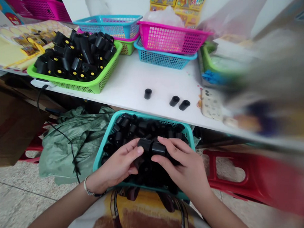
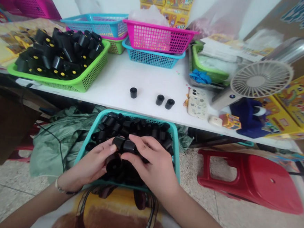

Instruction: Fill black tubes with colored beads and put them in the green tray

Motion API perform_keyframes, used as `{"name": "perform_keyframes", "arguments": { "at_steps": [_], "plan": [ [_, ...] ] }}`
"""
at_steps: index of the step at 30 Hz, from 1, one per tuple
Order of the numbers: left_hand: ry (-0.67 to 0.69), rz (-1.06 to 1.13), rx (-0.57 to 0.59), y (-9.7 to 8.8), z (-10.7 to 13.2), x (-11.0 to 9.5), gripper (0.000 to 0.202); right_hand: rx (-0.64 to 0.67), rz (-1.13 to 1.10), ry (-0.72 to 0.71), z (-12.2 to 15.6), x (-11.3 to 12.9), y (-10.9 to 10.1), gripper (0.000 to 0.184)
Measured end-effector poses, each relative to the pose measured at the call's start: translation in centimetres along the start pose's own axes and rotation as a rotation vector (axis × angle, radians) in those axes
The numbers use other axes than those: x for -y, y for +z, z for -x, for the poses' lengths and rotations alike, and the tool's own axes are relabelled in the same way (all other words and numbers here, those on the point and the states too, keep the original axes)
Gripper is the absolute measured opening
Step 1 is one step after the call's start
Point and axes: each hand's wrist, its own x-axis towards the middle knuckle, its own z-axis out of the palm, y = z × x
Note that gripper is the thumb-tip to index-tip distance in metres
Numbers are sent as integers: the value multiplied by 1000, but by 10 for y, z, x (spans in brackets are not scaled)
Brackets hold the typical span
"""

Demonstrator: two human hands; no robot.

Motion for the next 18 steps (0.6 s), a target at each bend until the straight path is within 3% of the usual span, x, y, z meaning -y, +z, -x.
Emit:
{"name": "perform_keyframes", "arguments": {
  "at_steps": [4,7,10,13,16,18],
  "plan": [
    [-53,7,61,4,1,4,35,203,91,-133,2,-4,9,51],
    [-92,28,33,6,1,3,36,328,34,-197,-6,-8,9,60],
    [-82,41,-24,4,2,-3,39,252,51,-169,-34,-23,5,55],
    [6,63,-103,-4,5,-9,45,83,361,-123,-75,-57,9,50],
    [123,101,-148,-15,8,-14,49,129,623,-87,-112,-94,19,48],
    [174,114,-149,-22,11,-17,50,151,713,-78,-125,-107,23,48]
  ]
}}
